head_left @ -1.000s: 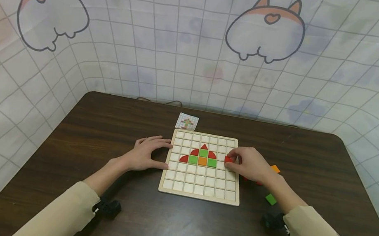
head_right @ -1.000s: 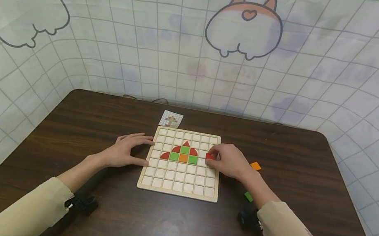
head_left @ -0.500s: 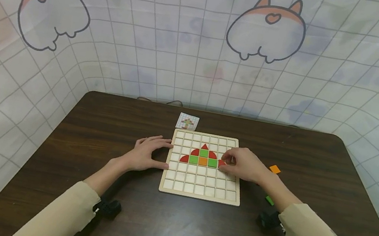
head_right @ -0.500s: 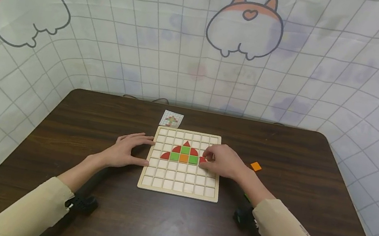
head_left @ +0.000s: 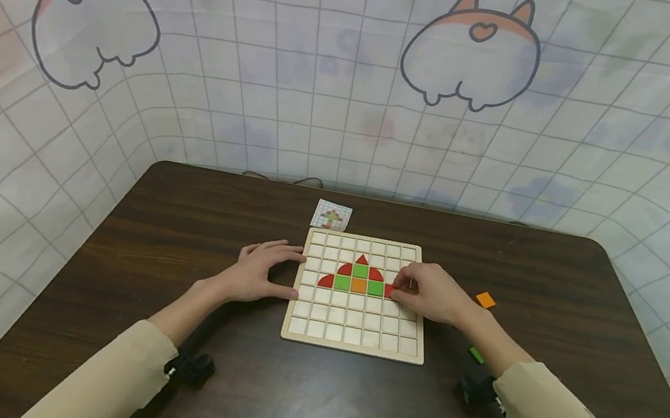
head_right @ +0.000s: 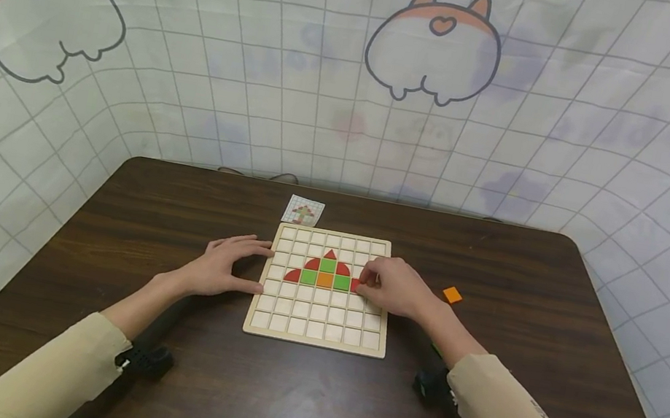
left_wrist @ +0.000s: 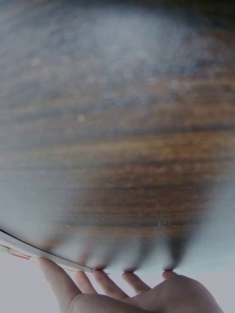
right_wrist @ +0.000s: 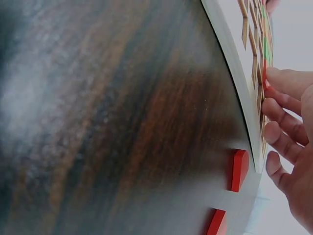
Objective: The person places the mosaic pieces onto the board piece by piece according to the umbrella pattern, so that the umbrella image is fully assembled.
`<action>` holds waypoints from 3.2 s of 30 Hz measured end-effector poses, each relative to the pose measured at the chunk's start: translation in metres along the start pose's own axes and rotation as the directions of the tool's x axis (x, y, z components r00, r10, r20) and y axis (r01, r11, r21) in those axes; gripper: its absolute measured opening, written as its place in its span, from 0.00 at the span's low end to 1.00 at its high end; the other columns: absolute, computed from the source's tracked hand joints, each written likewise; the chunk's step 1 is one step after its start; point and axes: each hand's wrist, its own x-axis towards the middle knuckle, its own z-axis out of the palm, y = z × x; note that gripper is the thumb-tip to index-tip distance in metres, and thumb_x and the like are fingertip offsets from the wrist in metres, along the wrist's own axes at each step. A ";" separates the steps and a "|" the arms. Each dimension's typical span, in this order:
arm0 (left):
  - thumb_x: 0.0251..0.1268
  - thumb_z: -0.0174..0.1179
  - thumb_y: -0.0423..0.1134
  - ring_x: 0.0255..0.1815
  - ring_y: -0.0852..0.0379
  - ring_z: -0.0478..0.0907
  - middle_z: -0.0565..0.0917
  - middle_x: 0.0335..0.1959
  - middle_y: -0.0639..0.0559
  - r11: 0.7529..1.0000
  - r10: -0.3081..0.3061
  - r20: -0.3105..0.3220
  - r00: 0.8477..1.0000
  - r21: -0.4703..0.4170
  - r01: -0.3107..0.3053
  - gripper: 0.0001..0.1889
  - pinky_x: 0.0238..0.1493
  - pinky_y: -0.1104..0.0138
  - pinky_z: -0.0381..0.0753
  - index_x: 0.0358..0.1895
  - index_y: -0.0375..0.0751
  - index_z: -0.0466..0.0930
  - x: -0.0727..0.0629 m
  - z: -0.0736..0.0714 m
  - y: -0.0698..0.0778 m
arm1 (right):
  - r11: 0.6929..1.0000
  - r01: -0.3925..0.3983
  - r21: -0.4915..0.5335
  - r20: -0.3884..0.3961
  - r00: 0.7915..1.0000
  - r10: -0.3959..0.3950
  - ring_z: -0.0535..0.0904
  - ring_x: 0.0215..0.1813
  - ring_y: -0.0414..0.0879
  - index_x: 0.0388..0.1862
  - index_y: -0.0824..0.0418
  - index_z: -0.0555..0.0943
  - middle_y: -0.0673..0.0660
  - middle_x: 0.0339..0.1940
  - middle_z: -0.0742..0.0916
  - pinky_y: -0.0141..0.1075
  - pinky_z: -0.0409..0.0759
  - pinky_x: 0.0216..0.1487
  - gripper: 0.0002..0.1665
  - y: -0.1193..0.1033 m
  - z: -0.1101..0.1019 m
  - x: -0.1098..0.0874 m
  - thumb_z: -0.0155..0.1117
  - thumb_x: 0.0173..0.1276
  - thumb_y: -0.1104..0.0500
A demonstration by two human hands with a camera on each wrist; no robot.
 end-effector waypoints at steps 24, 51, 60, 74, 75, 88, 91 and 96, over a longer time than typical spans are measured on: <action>0.62 0.71 0.58 0.81 0.42 0.52 0.68 0.77 0.48 1.000 0.004 0.002 1.000 0.004 -0.004 0.37 0.68 0.31 0.45 0.72 0.47 0.75 0.000 -0.001 0.001 | 0.994 -0.084 0.069 -0.046 0.995 0.087 0.80 0.35 0.39 0.44 0.60 0.88 0.44 0.34 0.86 0.41 0.80 0.39 0.05 0.020 -0.029 -0.042 0.69 0.73 0.60; 0.63 0.71 0.57 0.81 0.42 0.51 0.68 0.77 0.47 1.000 0.000 0.003 1.000 0.005 0.000 0.37 0.68 0.31 0.45 0.72 0.46 0.75 0.000 0.000 0.002 | 0.969 -0.197 0.153 0.058 0.980 0.190 0.77 0.32 0.39 0.38 0.57 0.85 0.45 0.31 0.84 0.35 0.76 0.35 0.03 0.054 -0.060 -0.111 0.72 0.71 0.60; 0.63 0.71 0.58 0.81 0.42 0.51 0.68 0.77 0.48 1.000 0.001 0.005 1.000 0.009 -0.001 0.37 0.69 0.31 0.45 0.72 0.47 0.75 0.000 -0.001 0.000 | 0.929 -0.130 0.345 0.227 0.973 0.052 0.77 0.33 0.44 0.47 0.59 0.85 0.49 0.33 0.82 0.35 0.76 0.34 0.09 0.065 -0.059 -0.127 0.73 0.70 0.59; 0.63 0.71 0.58 0.81 0.43 0.52 0.68 0.77 0.48 1.000 -0.002 0.005 1.000 0.015 0.002 0.37 0.69 0.31 0.45 0.72 0.47 0.75 0.000 0.000 0.001 | 0.948 -0.047 0.315 0.277 0.960 -0.044 0.74 0.37 0.49 0.50 0.54 0.85 0.51 0.38 0.81 0.35 0.74 0.35 0.16 0.062 -0.059 -0.132 0.78 0.64 0.59; 0.63 0.71 0.58 0.81 0.43 0.52 0.68 0.77 0.48 1.000 -0.004 0.005 1.000 0.013 0.004 0.37 0.69 0.31 0.45 0.72 0.47 0.75 0.000 0.000 0.001 | 0.950 -0.047 0.308 0.272 0.962 -0.040 0.74 0.37 0.48 0.50 0.54 0.85 0.51 0.38 0.81 0.35 0.74 0.35 0.16 0.061 -0.058 -0.132 0.78 0.64 0.58; 0.63 0.71 0.58 0.81 0.43 0.51 0.68 0.77 0.48 1.000 -0.004 0.004 1.000 0.004 0.004 0.37 0.69 0.32 0.45 0.72 0.47 0.75 -0.001 0.000 0.002 | 0.968 -0.058 0.246 0.216 0.976 0.004 0.74 0.36 0.46 0.46 0.51 0.84 0.49 0.36 0.80 0.35 0.73 0.34 0.14 0.057 -0.053 -0.130 0.78 0.65 0.54; 0.63 0.71 0.58 0.81 0.43 0.51 0.68 0.77 0.48 1.000 -0.003 0.003 1.000 0.003 0.003 0.36 0.69 0.32 0.45 0.72 0.47 0.75 -0.001 0.000 0.002 | 0.968 -0.067 0.242 0.202 0.979 0.017 0.73 0.36 0.46 0.46 0.51 0.84 0.50 0.38 0.79 0.35 0.72 0.34 0.13 0.057 -0.054 -0.128 0.77 0.65 0.54; 0.63 0.71 0.58 0.81 0.42 0.51 0.68 0.77 0.47 1.000 -0.001 0.003 1.000 0.004 0.001 0.37 0.69 0.32 0.45 0.72 0.47 0.75 -0.001 -0.001 0.002 | 0.965 -0.114 0.237 0.187 0.980 0.070 0.74 0.38 0.46 0.47 0.50 0.82 0.51 0.39 0.79 0.35 0.74 0.36 0.14 0.054 -0.054 -0.125 0.77 0.66 0.52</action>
